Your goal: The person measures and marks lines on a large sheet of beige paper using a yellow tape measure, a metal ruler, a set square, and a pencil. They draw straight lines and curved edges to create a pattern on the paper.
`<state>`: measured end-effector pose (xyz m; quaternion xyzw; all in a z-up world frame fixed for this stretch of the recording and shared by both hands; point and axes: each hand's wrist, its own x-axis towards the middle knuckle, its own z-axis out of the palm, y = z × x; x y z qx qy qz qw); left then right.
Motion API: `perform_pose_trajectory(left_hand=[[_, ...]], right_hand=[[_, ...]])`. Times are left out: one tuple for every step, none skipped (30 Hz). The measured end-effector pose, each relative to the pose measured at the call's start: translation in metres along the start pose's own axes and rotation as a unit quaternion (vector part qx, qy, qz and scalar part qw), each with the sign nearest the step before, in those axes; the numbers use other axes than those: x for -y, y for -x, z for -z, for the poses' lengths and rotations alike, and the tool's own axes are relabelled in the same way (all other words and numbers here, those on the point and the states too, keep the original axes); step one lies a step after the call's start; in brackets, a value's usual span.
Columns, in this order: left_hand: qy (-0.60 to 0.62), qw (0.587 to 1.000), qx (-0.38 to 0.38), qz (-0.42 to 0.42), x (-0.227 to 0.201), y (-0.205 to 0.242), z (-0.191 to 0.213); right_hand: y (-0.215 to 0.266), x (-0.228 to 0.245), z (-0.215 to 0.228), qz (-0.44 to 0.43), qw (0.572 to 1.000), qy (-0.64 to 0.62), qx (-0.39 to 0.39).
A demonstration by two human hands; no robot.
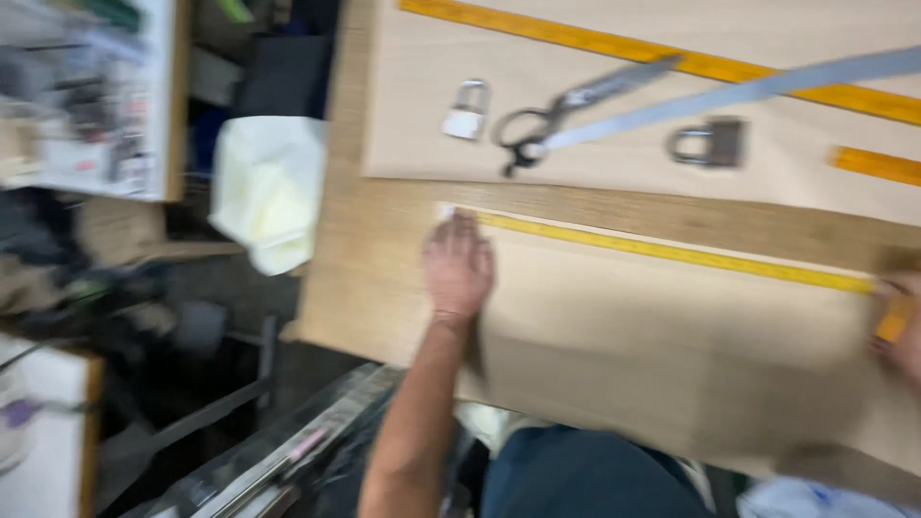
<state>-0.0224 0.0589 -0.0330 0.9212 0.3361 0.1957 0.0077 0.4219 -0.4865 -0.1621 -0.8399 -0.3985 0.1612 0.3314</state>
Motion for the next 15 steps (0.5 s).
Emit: perform_pose_trajectory(left_hand=[[0.029,1.0,0.004,-0.005,0.008,-0.004,0.017],[0.042,0.997,-0.034,-0.051,0.004,-0.013,0.026],[0.058,0.991,-0.075,-0.093,-0.001,-0.021,0.034],[0.094,0.987,-0.072,-0.104,-0.012,-0.021,0.035],[0.02,0.994,-0.054,-0.088,-0.02,-0.021,0.035],[-0.072,0.994,-0.039,-0.066,-0.014,-0.02,0.04],[-0.052,0.995,-0.038,-0.072,-0.022,-0.018,0.037],[-0.072,0.994,-0.043,-0.075,-0.023,-0.019,0.038],[-0.091,0.992,-0.047,-0.076,-0.023,-0.02,0.041],[-0.085,0.992,-0.048,-0.08,-0.023,-0.017,0.037],[-0.099,0.992,-0.041,-0.069,-0.022,-0.014,0.033],[-0.115,0.991,-0.033,-0.057,-0.02,-0.011,0.031],[-0.111,0.991,-0.033,-0.061,-0.021,-0.012,0.032],[-0.118,0.99,-0.04,-0.071,-0.022,-0.013,0.034],[-0.124,0.988,-0.047,-0.082,-0.023,-0.014,0.035]], right_hand=[[-0.034,0.025,0.011,-0.016,1.0,0.024,-0.006],[-0.033,0.059,0.03,-0.014,0.985,0.172,-0.002],[-0.022,0.096,0.042,-0.015,0.949,0.314,0.013],[-0.018,0.114,0.047,-0.043,0.94,0.338,0.008],[-0.021,0.134,0.055,0.007,0.945,0.324,-0.036],[-0.048,0.156,0.05,0.073,0.948,0.299,-0.077],[-0.043,0.156,0.057,0.06,0.944,0.314,-0.079],[-0.047,0.157,0.056,0.049,0.943,0.319,-0.081],[-0.051,0.159,0.054,0.038,0.942,0.324,-0.083],[-0.051,0.157,0.055,0.033,0.94,0.328,-0.086],[-0.051,0.157,0.055,0.026,0.942,0.325,-0.077],[-0.052,0.156,0.053,0.02,0.945,0.319,-0.069],[-0.052,0.155,0.053,0.016,0.944,0.321,-0.071],[-0.052,0.154,0.053,0.017,0.947,0.313,-0.071],[-0.052,0.153,0.052,0.018,0.949,0.305,-0.071]])
